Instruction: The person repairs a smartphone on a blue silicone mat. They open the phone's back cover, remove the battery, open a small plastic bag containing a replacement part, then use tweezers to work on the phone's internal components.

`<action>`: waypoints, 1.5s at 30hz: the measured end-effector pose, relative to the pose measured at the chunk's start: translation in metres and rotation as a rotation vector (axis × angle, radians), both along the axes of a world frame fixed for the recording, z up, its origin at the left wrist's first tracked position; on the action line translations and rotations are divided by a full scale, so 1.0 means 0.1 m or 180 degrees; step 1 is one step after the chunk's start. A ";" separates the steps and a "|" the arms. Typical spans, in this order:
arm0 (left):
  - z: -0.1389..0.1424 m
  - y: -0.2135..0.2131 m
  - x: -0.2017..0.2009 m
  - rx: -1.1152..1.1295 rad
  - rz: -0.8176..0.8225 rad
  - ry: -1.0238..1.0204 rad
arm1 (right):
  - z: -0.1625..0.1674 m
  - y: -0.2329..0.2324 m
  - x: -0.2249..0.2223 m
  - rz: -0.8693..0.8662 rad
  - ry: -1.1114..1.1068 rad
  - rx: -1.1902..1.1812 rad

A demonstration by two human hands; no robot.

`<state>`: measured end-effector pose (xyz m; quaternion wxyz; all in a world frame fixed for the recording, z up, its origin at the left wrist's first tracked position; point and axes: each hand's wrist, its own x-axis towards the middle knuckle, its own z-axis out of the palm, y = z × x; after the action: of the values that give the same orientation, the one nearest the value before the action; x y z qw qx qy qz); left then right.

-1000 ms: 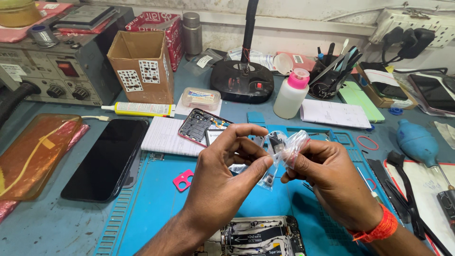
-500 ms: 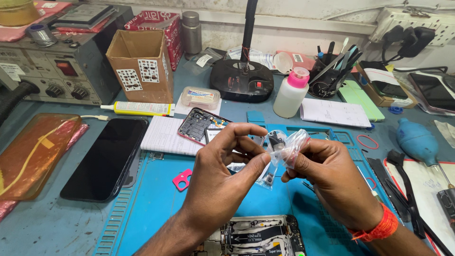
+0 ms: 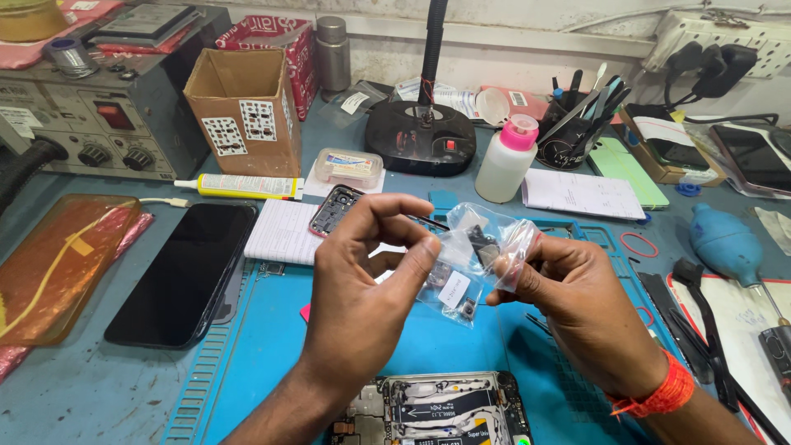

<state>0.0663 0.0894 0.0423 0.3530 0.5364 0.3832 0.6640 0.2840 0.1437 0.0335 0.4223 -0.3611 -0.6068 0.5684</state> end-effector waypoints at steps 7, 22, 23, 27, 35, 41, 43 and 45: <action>0.03 0.01 -0.02 -0.0066 0.0173 -0.0173 | 0.06 -0.02 -0.03 0.0166 -0.0162 0.0309; 0.01 0.09 -0.02 -0.0702 -0.0656 -0.0534 | 0.01 0.05 0.07 0.0333 -0.0248 0.0210; 0.01 0.08 -0.03 -0.0737 -0.0763 -0.0512 | 0.00 0.05 0.08 0.0348 -0.0333 0.0184; 0.00 0.07 -0.07 -0.0739 -0.0907 -0.0164 | 0.01 0.06 0.09 0.0457 -0.0547 0.0013; 0.04 0.10 -0.13 -0.0491 -0.0437 -0.0803 | 0.22 0.09 0.23 0.0319 -0.0803 -0.0009; 0.08 0.06 -0.16 -0.0455 -0.0286 -0.0917 | 0.30 0.08 0.24 0.0260 -0.1122 0.0256; 0.08 0.07 -0.17 -0.0454 -0.0253 -0.0845 | 0.28 0.03 0.20 0.0103 -0.1102 0.0587; 0.06 0.07 -0.16 -0.0405 -0.0169 -0.0716 | 0.28 -0.03 0.18 0.0159 -0.1066 0.1076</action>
<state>0.0503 0.0966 0.0480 0.4445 0.4451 0.3681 0.6847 0.3023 0.1407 0.0611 0.3561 -0.3594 -0.7636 0.4011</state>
